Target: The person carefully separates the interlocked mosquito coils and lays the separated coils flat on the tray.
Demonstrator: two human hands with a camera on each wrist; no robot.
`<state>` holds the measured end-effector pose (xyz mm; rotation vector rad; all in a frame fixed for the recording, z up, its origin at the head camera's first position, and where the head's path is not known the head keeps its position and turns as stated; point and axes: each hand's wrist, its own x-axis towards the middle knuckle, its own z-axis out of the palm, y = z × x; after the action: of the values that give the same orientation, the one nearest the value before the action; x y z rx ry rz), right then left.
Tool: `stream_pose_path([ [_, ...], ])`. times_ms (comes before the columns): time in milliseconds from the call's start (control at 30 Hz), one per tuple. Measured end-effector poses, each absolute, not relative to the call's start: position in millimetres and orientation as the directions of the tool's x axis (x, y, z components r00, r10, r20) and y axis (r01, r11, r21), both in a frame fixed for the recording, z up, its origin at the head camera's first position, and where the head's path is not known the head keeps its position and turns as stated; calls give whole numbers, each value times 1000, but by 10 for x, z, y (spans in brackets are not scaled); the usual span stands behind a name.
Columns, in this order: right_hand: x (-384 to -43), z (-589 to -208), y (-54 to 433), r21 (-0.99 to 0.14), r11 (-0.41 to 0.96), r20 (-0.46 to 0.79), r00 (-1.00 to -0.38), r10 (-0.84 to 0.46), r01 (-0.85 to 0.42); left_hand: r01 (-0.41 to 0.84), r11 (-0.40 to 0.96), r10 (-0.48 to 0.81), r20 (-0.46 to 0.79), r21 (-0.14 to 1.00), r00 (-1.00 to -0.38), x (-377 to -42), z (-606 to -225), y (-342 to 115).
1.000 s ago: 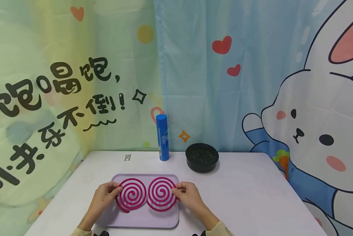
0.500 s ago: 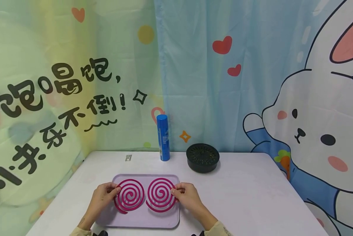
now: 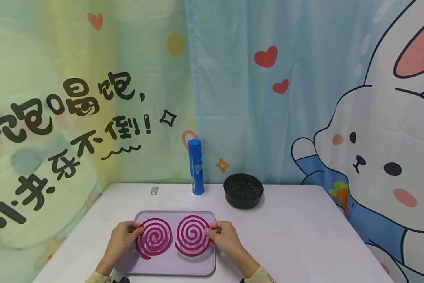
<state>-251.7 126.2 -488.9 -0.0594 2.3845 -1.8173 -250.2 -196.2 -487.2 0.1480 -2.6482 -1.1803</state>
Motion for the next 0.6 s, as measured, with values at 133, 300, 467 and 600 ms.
stream_pose_path([
  [133, -2513, -4897, 1254, -962, 266, -93, -989, -119, 58, -9, 672, -194, 164, 741, -967, -2512, -4882, -1954],
  [300, -2527, -4925, 1238, -962, 268, -92, -988, -120, 57, -13, 678, -192, 160, 735, -968, -2526, -4895, -1945],
  [467, -2529, -4930, 1218, -959, 277, -94, -988, -126, 56, -15, 688, -192, 162, 726, -968, -2517, -4901, -1938],
  [600, -2522, -4929, 1200, -954, 293, -96, -988, -117, 58, -8, 687, -194, 172, 727, -966, -2505, -4895, -1931],
])
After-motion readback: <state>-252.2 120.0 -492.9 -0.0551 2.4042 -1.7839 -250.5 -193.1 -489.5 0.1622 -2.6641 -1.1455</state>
